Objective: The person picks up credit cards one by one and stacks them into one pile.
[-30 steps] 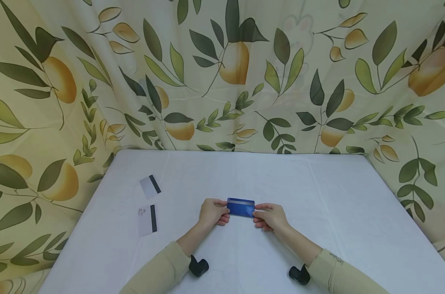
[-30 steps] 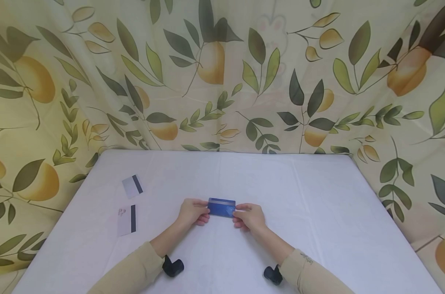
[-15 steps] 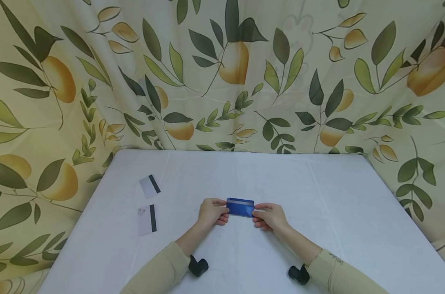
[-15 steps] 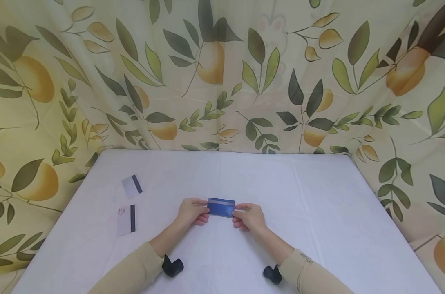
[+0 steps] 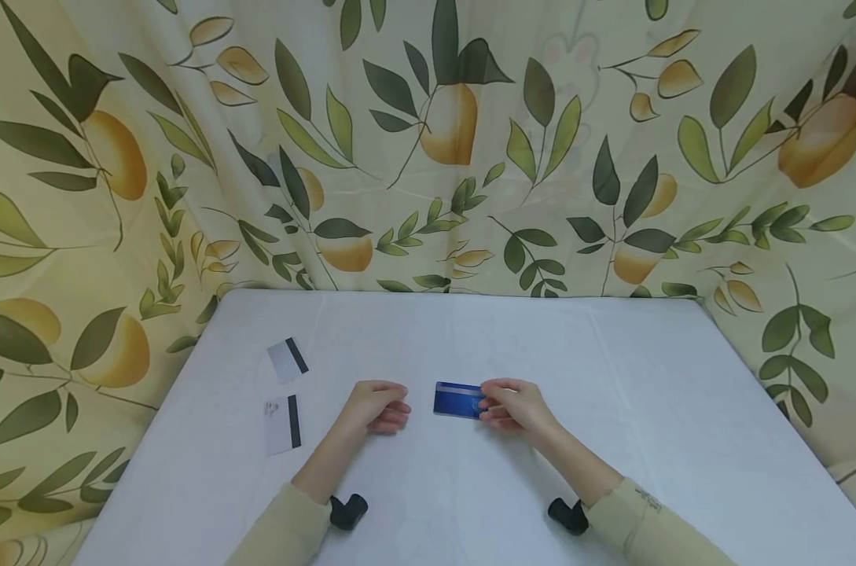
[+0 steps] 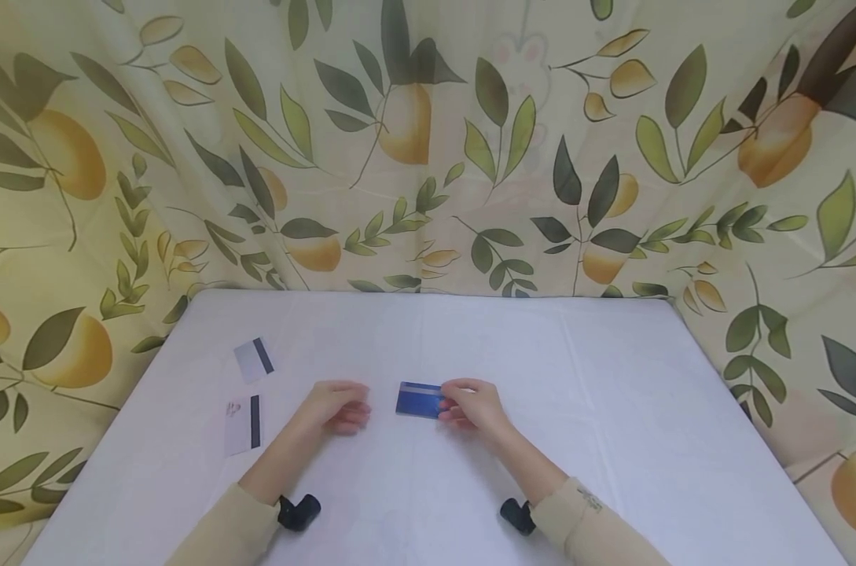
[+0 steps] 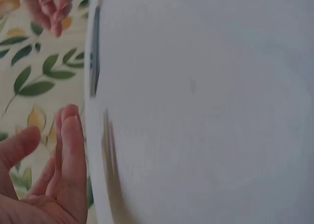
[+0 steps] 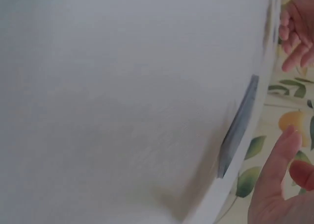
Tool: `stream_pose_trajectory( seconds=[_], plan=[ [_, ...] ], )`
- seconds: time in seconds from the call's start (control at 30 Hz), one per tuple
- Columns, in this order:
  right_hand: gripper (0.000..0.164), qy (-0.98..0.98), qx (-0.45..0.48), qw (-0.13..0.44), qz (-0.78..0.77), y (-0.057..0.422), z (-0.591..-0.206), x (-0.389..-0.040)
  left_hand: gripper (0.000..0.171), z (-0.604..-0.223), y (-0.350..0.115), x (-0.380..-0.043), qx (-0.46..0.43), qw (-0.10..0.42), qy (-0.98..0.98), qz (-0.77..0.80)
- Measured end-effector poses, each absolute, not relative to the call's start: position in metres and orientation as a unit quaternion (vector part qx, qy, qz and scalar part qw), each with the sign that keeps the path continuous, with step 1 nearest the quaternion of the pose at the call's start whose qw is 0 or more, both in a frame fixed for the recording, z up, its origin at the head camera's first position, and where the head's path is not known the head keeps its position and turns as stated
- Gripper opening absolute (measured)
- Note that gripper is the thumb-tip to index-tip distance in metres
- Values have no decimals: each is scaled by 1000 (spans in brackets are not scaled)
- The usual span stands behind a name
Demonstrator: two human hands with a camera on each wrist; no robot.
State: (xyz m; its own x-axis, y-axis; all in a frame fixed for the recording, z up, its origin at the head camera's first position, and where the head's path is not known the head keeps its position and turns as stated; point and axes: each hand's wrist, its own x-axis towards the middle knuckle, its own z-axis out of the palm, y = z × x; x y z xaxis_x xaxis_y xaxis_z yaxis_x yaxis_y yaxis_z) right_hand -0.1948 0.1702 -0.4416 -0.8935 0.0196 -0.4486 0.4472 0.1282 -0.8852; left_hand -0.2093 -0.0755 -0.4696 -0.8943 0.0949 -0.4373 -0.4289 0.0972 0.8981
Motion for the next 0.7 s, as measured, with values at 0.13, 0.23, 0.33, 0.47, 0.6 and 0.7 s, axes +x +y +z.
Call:
stream_pose_trajectory(
  seconds=[0.13, 0.23, 0.33, 0.47, 0.6, 0.7],
  plan=[
    [40, 709, 143, 185, -666, 163, -439, -198, 32, -464, -101, -203, -131, 182, 696, 682],
    [40, 687, 133, 198, -686, 154, -438, -201, 34, -459, -121, -198, -135, 168, 691, 690],
    [41, 669, 115, 210, -704, 144, -438, -204, 37, -454, -141, -193, -135, 155, 692, 692],
    [41, 658, 90, 220, -714, 127, -437, -207, 41, -448, -167, -185, -140, 142, 698, 688],
    [38, 652, 75, 233, -717, 110, -439, -209, 45, -443, -192, -176, -154, 142, 692, 690],
    [37, 646, 62, 246, -720, 98, -441, -211, 49, -440, -210, -171, -174, 138, 687, 692]
  ],
)
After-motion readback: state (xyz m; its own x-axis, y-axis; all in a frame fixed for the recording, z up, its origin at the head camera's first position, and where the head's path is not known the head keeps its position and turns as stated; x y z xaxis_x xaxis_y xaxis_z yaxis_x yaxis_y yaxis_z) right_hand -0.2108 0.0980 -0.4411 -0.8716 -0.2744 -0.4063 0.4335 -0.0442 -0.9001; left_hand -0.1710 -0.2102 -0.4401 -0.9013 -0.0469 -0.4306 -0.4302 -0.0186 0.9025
